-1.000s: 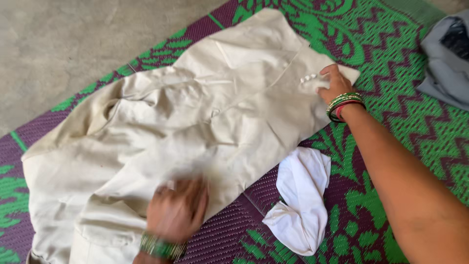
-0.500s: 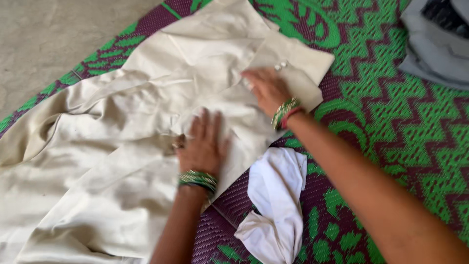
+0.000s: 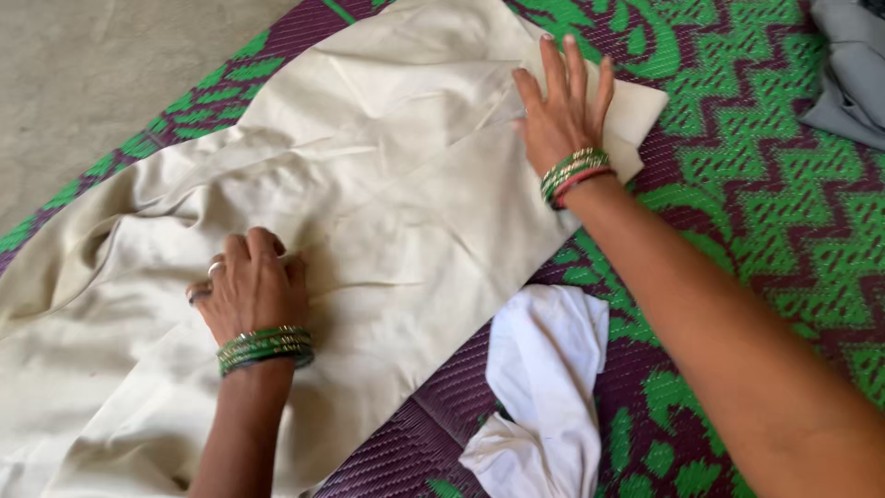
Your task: The person wipes a cream-colored jacket with a white cloth, folding it and placing it into a black garment bag. Then the person wipes a gray jacket with the same cloth, folding it and placing it into the bag as well.
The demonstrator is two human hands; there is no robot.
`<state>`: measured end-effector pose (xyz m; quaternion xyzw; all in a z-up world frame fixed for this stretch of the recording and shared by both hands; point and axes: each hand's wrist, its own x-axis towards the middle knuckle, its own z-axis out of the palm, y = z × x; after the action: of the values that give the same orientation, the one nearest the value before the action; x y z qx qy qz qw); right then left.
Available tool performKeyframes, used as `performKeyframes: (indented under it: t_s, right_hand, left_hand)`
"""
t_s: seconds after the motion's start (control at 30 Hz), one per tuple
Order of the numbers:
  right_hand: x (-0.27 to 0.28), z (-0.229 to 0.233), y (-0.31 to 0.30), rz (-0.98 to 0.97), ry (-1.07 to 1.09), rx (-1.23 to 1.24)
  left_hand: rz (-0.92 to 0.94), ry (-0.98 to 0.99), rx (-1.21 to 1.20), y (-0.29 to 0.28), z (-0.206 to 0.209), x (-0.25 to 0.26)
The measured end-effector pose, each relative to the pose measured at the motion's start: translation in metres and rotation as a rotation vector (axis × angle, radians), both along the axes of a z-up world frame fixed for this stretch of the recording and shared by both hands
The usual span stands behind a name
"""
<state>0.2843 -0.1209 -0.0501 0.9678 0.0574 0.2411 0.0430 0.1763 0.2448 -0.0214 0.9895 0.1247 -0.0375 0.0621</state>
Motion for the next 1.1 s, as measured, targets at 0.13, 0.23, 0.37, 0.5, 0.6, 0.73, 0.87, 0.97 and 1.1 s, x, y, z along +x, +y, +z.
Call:
performKeyframes:
  t_s: [0.13,0.23,0.37,0.5,0.6,0.73,0.87,0.97,1.1]
  right_hand:
    - [-0.008,-0.021,0.037,0.023,0.29,0.258]
    - [-0.017,-0.025,0.042,0.019,0.403,0.254]
    - [-0.005,-0.002,0.048,-0.05,0.386,0.177]
    - [0.033,0.017,0.08,0.259,0.086,0.155]
    - [0.08,0.021,0.121,0.354,0.141,0.228]
    - [0.12,0.016,0.172,0.458,0.155,0.114]
    - [0.136,0.021,0.219,0.607,0.053,-0.102]
    - [0.141,0.038,0.228,0.593,0.242,-0.307]
    - [0.151,0.082,0.188,0.57,0.257,-0.454]
  left_hand:
    - [-0.215,-0.328,0.141,0.007,-0.019,-0.021]
    - [-0.215,-0.221,0.079,0.008,-0.034,-0.035]
    - [-0.098,-0.107,-0.04,0.022,-0.044,-0.022]
    - [-0.09,-0.35,-0.079,0.064,-0.041,0.03]
    - [-0.198,-0.636,0.281,0.087,-0.029,0.076]
    - [-0.064,-0.018,0.021,0.098,-0.007,0.109]
    - [-0.273,-0.095,-0.004,0.101,0.015,0.103]
    - [-0.435,-0.202,0.035,0.099,0.024,0.082]
    - [-0.538,-0.255,0.001,0.096,0.029,0.056]
